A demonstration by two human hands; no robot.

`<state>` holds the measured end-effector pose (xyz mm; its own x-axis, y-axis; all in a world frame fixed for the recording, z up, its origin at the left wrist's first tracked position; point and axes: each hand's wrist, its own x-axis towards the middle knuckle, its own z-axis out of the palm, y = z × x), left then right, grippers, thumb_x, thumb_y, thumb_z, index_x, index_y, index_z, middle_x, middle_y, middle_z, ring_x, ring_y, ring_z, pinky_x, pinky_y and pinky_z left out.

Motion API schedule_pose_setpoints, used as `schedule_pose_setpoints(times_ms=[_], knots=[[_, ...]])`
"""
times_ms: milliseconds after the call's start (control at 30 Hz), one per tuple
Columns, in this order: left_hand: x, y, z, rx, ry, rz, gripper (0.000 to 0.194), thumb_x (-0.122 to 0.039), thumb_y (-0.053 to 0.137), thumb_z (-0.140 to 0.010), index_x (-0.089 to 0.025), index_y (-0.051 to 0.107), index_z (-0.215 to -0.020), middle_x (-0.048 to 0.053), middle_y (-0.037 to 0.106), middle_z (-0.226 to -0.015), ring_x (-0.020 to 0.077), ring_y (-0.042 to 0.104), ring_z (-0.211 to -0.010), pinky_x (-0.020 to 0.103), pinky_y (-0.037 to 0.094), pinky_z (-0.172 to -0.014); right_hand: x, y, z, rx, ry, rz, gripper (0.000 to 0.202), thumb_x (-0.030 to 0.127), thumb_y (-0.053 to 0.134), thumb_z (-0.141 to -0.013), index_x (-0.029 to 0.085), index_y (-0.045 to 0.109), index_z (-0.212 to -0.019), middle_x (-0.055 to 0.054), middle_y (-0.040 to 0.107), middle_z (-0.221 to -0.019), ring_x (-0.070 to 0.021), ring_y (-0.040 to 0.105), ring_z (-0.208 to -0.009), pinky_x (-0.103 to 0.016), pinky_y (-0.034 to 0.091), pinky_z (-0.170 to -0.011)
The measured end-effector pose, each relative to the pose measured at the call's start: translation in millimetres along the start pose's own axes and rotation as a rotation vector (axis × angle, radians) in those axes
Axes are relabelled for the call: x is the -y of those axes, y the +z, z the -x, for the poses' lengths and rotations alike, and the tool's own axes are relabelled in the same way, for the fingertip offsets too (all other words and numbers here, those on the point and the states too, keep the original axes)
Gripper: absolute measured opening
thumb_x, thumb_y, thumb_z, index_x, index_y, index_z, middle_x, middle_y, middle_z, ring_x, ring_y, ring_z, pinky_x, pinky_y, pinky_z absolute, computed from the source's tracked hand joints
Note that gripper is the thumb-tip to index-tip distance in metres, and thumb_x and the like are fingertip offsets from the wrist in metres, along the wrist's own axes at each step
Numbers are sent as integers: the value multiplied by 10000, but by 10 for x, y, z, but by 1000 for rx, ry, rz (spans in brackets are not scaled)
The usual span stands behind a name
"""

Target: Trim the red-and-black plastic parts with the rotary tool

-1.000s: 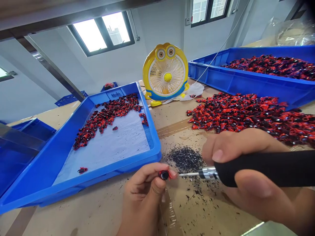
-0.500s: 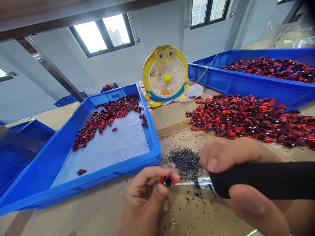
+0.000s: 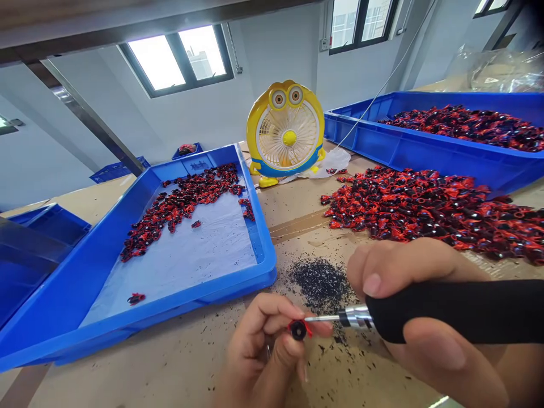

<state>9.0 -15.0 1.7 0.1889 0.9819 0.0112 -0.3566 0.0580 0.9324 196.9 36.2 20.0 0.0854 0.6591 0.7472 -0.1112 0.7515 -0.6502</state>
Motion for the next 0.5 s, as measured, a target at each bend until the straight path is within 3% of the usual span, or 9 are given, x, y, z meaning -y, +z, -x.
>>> schedule_pose_setpoints(times_ms=[233,500], knots=[[23,35,-27,-102,-22,-29,312,-472,862,-913,-213,710,-999,46,858,-1020,24,581,-587,141,481,-631,-14,-64,8,63,8,4,231,484,667,-1000,260,707,-1036,-16,574,-709,-196,560,-574,-389,476,-571],[4,66,-32,-146,-2,-34,309,-456,897,-877,-219,723,-970,14,857,-970,16,590,-569,129,497,-624,-22,-25,10,59,2,-2,195,445,674,-993,252,685,-1018,-9,578,-695,-187,554,-575,-380,467,-577]])
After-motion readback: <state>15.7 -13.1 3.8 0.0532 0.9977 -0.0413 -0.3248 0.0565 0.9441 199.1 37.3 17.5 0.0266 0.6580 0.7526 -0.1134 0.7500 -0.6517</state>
